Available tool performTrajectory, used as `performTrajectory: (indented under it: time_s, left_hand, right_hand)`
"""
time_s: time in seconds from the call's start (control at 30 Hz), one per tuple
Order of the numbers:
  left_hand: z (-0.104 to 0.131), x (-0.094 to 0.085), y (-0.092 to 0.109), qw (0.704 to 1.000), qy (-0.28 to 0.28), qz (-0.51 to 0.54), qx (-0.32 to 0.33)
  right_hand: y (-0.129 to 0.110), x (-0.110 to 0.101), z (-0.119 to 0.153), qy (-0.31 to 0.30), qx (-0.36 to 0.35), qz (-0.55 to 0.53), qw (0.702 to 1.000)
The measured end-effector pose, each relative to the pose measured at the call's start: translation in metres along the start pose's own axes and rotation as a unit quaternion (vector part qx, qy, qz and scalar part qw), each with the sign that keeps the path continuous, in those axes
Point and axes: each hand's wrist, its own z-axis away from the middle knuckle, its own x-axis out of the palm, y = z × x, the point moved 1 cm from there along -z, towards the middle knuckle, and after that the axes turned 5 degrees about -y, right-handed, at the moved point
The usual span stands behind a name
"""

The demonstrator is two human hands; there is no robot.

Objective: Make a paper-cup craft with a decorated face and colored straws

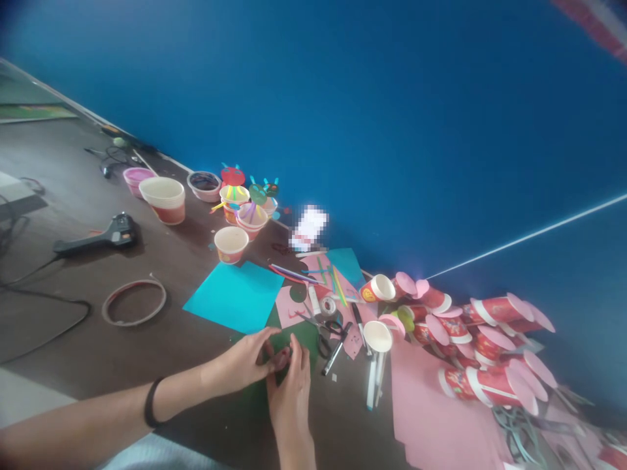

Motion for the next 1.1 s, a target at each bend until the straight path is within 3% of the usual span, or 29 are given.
performTrajectory:
  time_s: [0.23, 0.37, 0.6, 0.73, 0.83, 0.93, 1.0, 1.1]
  left_hand:
    - [0.000, 0.008, -0.017, 0.985, 0.003, -0.154, 0.071]
    - [-0.001, 0.005, -0.022, 0.977, -0.009, -0.195, 0.080]
    - [-0.009, -0.015, -0.014, 0.964, 0.013, -0.263, 0.043]
    - [-0.010, -0.036, -0.016, 0.948, 0.076, -0.302, 0.072]
    - [-0.007, -0.051, -0.022, 0.916, 0.109, -0.366, 0.121]
    - [-0.004, -0.058, -0.026, 0.896, 0.118, -0.394, 0.167]
    - [-0.004, -0.059, -0.026, 0.890, 0.116, -0.394, 0.199]
    - [-0.004, -0.061, -0.021, 0.888, 0.111, -0.386, 0.225]
  right_hand:
    - [0.000, 0.003, 0.005, 0.028, 0.003, -0.009, 1.000]
    - [-0.003, 0.002, 0.009, 0.034, -0.003, -0.021, 0.999]
    - [-0.002, -0.003, 0.022, 0.075, 0.014, -0.035, 0.996]
    - [0.002, -0.018, 0.020, 0.079, -0.018, -0.023, 0.996]
    - [0.002, -0.039, -0.008, 0.047, -0.058, 0.019, 0.997]
    - [-0.002, -0.057, -0.059, -0.003, -0.095, 0.116, 0.989]
    - [-0.006, -0.059, -0.098, -0.052, -0.106, 0.226, 0.967]
    - [-0.009, -0.049, -0.151, -0.067, -0.110, 0.266, 0.955]
